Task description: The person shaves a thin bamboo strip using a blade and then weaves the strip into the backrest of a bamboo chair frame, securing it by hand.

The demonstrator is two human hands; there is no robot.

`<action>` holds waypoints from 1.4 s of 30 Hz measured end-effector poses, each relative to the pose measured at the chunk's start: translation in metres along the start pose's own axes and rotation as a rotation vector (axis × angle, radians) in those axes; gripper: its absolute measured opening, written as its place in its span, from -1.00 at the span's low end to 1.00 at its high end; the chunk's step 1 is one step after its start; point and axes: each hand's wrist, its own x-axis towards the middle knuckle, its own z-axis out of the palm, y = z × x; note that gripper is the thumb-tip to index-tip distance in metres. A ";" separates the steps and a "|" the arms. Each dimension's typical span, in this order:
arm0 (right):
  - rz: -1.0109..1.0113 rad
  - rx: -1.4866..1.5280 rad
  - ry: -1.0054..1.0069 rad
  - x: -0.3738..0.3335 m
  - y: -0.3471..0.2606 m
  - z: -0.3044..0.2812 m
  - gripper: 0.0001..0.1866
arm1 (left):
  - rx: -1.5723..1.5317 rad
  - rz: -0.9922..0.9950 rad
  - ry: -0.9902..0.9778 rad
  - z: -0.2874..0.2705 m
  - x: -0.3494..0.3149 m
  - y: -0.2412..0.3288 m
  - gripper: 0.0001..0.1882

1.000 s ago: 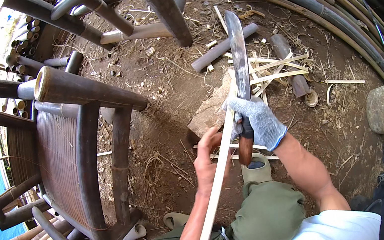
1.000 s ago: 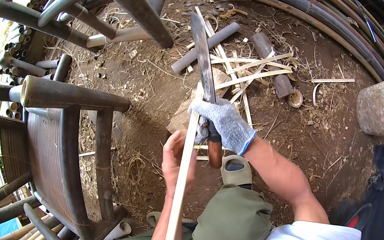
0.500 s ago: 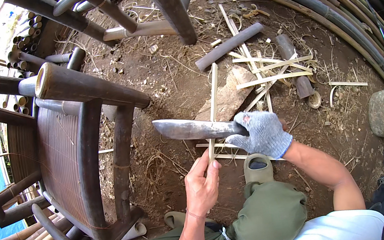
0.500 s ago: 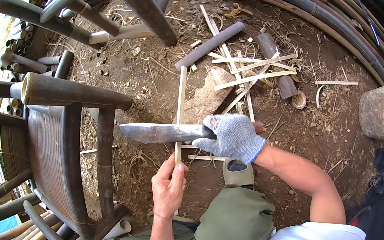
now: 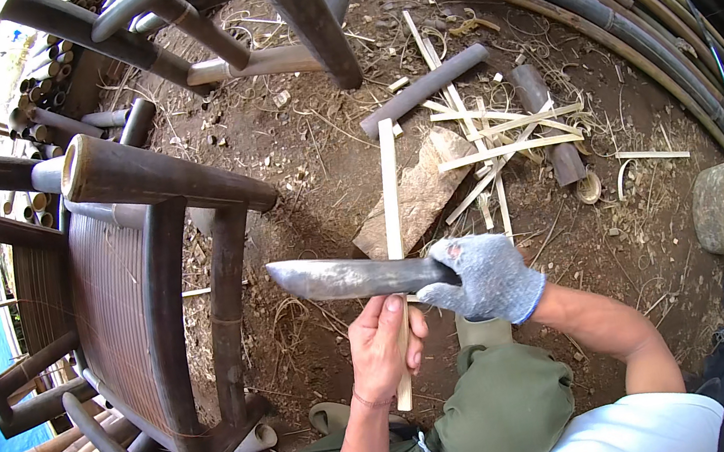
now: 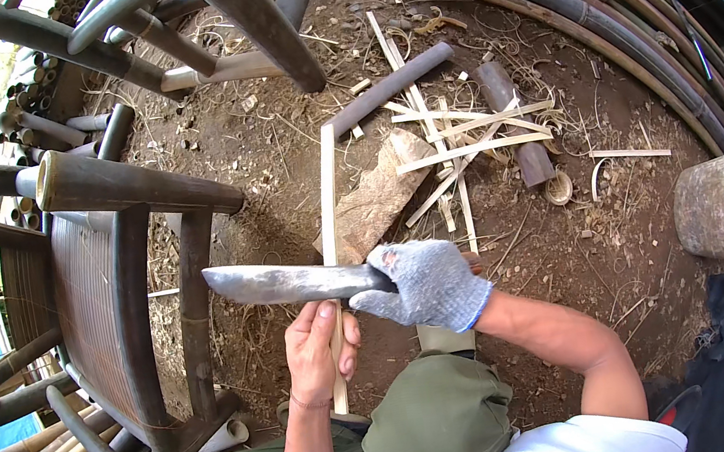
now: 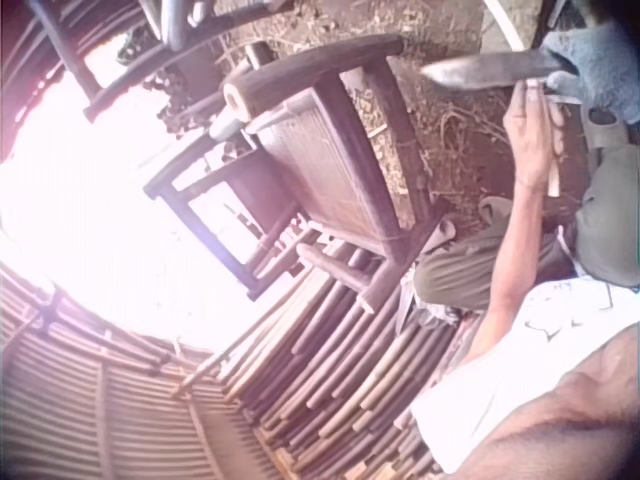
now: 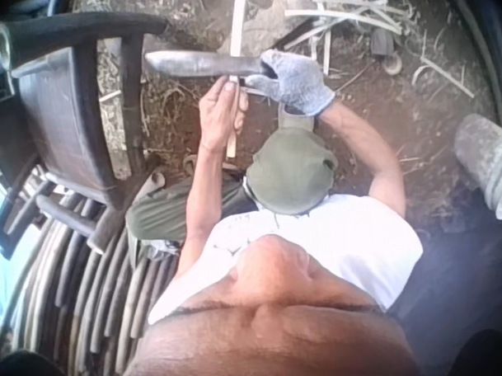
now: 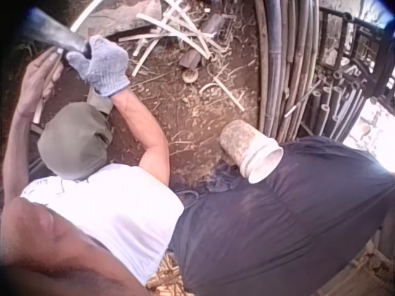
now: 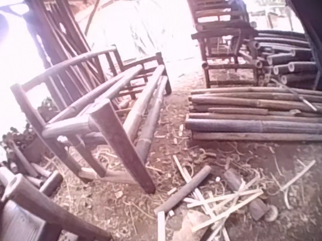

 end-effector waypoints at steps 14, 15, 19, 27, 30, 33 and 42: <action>0.672 -0.182 0.023 0.041 0.128 -0.012 -0.49 | -0.026 0.022 0.064 -0.022 -0.058 0.013 -0.44; 0.659 -0.192 0.026 0.029 0.131 0.004 -0.48 | 0.033 0.040 0.063 -0.021 -0.046 0.021 -0.48; 0.543 -0.245 0.193 0.006 0.135 0.041 -0.27 | 0.155 0.114 0.013 0.008 -0.013 0.041 -0.58; 0.248 0.760 -0.120 0.085 0.057 -0.046 -0.70 | 0.325 0.153 -0.069 0.042 0.031 0.055 -0.64; -0.367 -0.110 0.290 0.090 0.071 -0.038 -0.73 | 0.428 0.171 -0.054 0.055 0.037 0.080 -0.80; -0.359 -0.199 0.324 0.079 0.059 -0.049 -0.81 | 0.407 0.021 0.048 0.044 0.062 0.104 -0.76; 0.130 1.672 0.547 0.134 0.047 -0.131 -0.59 | -0.121 0.155 -0.378 -0.032 0.056 0.212 -0.56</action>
